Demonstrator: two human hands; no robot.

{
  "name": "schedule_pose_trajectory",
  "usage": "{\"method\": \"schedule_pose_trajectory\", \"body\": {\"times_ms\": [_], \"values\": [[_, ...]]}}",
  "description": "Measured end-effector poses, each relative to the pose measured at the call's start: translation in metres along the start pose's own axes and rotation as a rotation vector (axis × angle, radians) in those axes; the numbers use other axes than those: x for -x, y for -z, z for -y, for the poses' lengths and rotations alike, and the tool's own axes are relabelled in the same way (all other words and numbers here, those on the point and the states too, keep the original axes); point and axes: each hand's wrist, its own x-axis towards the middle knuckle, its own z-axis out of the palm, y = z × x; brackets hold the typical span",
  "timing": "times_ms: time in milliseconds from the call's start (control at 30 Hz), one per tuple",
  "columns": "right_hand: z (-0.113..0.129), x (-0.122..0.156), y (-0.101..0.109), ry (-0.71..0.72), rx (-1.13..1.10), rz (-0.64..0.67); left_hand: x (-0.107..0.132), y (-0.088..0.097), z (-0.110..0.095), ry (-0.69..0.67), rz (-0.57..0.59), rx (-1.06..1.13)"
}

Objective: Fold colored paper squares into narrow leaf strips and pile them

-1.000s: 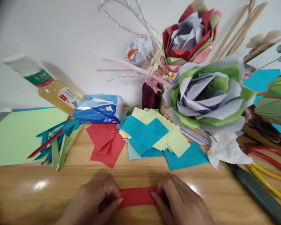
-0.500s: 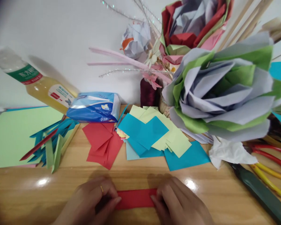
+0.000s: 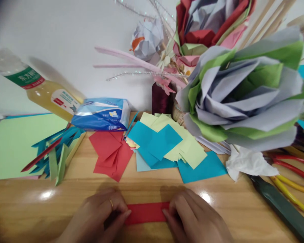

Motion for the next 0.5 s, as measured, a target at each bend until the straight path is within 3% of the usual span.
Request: {"method": "schedule_pose_trajectory", "body": {"times_ms": [167, 267, 500], "values": [[-0.001, -0.005, 0.005, 0.043, 0.057, 0.013, 0.002, -0.001, 0.0, -0.018, 0.061, -0.081], [0.001, -0.009, 0.008, 0.071, 0.077, 0.003, 0.001, -0.001, -0.002, -0.083, 0.071, -0.251], [0.007, -0.013, 0.007, 0.109, 0.129, -0.041, 0.012, -0.009, -0.008, -0.497, 0.036, -0.63]]}}
